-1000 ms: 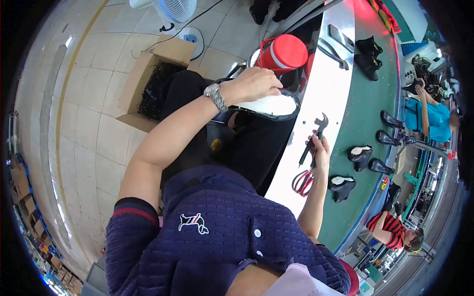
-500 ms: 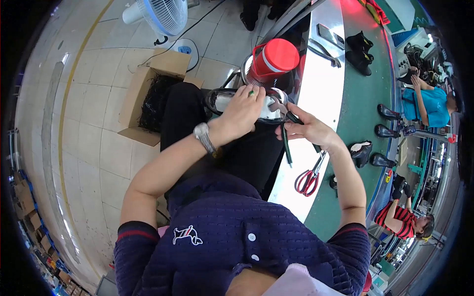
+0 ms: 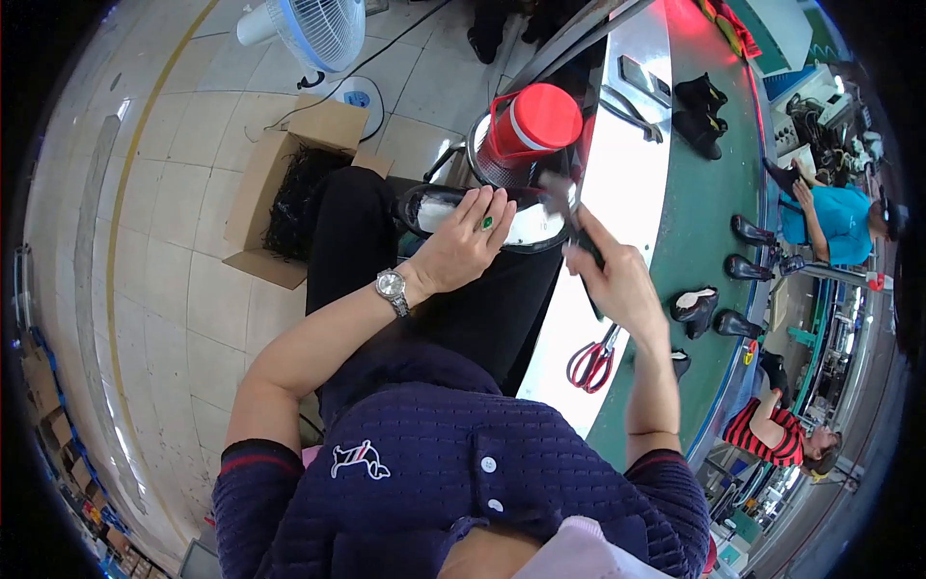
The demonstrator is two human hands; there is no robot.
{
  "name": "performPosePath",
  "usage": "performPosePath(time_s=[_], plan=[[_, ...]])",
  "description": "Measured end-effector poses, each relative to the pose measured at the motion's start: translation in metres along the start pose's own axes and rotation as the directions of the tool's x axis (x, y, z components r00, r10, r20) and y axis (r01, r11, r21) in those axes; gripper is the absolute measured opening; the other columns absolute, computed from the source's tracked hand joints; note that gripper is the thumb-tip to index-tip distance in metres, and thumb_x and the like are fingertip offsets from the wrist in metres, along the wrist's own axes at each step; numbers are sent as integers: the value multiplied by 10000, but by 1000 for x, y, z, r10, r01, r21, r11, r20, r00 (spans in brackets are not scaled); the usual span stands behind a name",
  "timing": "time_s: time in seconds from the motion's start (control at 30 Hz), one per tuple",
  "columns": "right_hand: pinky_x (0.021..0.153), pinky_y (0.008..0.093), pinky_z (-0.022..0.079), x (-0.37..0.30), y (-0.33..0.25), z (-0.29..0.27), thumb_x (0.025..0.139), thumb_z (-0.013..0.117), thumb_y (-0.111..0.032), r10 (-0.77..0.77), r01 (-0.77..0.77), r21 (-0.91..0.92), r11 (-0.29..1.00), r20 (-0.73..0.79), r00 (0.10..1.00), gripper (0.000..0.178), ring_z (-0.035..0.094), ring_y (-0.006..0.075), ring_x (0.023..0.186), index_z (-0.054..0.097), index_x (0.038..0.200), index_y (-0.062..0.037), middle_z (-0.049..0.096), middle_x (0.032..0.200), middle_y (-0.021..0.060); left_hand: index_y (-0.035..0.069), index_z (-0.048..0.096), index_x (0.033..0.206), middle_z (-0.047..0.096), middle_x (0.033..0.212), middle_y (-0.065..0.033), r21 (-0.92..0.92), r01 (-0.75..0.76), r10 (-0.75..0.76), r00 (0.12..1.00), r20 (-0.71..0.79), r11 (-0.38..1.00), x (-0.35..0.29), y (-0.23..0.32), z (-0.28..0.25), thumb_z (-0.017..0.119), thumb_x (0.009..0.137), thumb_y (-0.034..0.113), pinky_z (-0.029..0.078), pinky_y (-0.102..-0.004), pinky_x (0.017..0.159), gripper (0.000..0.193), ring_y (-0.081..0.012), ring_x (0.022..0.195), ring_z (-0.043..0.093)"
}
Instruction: Manually assemble and trim components of a black boot on an industrial production line.
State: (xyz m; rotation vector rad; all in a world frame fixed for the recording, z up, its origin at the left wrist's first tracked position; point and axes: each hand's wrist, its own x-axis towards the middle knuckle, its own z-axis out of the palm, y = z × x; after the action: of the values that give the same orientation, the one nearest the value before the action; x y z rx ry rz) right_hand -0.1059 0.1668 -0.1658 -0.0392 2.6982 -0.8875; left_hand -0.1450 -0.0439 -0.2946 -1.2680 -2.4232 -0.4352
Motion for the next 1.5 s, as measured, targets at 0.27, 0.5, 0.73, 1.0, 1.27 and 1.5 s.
performPosePath(time_s=[0.27,0.5,0.73,1.0,1.27,1.5], plan=[[624,413,529,20,7,18,929,536,-125,113,-111,51,993,-45,993,567,668,326,598,320,1451,-82,634,644,145,-124,508,1258,531,1270,-303,11,10,-10,1000,-2,1000,3,3,5,496,879,140,401,-420,1041,462,-385,1169,545],[557,314,508,25,29,29,966,517,-158,105,-106,-25,994,-44,993,512,620,171,544,358,1445,-72,592,616,88,-106,512,1262,523,1298,-269,58,32,-35,999,41,998,6,2,5,587,828,161,386,-407,1052,515,-364,1223,509],[569,364,510,27,25,37,958,516,-159,168,-165,47,985,-86,982,540,639,245,569,317,1453,-74,615,634,116,-97,492,1279,494,1334,-243,25,72,-73,996,54,997,5,6,10,683,777,190,367,-418,1071,609,-357,1259,472],[605,439,504,28,14,43,932,557,-138,-59,20,-243,970,-151,987,563,642,377,590,325,1441,-78,618,636,175,-128,574,1151,536,1181,-249,45,38,-37,999,-25,998,8,7,9,542,841,96,395,-461,1043,384,-422,1182,512],[599,484,505,24,1,45,918,561,-140,-26,-6,-295,955,-106,994,583,643,420,629,305,1441,-104,640,691,227,-132,576,1114,548,1136,-239,112,51,-49,999,-21,992,6,12,8,542,827,97,388,-462,1054,369,-424,1181,510],[587,478,515,25,12,65,912,549,-131,-20,-29,-356,934,-132,991,614,642,407,615,281,1464,-143,638,665,211,-127,570,1113,555,1139,-225,5,223,-222,974,-35,975,23,8,-8,527,824,102,388,-411,1041,371,-363,1191,497]])
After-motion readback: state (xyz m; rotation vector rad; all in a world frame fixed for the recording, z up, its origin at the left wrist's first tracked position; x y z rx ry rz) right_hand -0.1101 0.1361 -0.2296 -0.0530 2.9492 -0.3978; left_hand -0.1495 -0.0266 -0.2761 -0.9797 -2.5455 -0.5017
